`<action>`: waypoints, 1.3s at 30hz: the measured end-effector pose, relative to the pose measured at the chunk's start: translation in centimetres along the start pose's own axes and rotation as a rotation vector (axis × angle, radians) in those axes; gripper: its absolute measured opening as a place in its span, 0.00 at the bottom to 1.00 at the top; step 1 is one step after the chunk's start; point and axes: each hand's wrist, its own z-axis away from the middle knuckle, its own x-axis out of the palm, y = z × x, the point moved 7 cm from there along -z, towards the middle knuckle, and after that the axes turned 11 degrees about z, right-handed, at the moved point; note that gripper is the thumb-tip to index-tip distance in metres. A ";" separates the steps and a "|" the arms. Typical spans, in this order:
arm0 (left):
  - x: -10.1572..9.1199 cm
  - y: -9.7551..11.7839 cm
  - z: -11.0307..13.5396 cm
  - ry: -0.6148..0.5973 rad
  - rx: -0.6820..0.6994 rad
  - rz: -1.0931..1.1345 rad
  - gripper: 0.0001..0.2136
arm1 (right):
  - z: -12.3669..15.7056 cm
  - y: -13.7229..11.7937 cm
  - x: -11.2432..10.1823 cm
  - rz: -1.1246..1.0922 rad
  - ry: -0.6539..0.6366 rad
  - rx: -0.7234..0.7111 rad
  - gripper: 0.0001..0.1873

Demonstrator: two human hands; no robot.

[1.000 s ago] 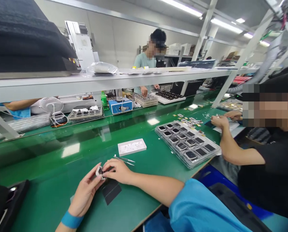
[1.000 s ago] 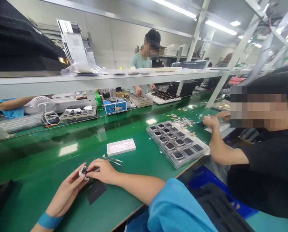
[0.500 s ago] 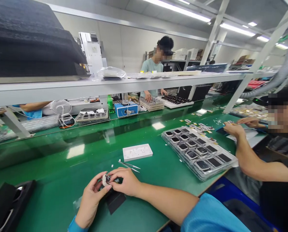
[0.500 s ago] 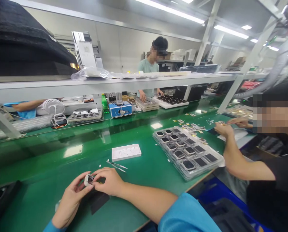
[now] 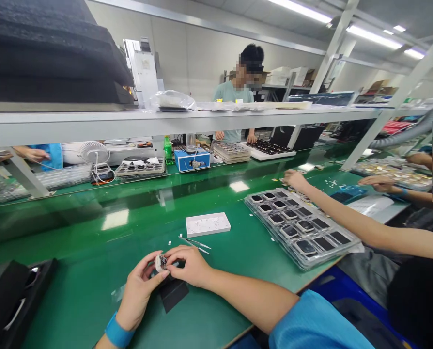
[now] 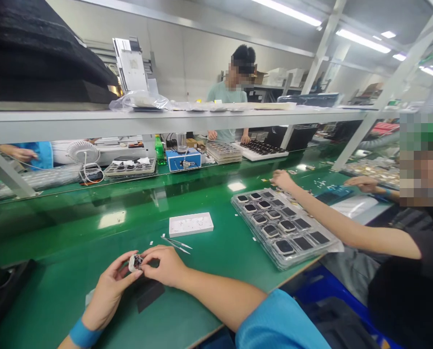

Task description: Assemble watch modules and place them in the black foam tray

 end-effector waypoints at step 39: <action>1.2 -0.7 0.1 -0.236 -0.217 0.473 0.24 | 0.3 -0.7 -1.3 0.004 0.005 0.174 0.08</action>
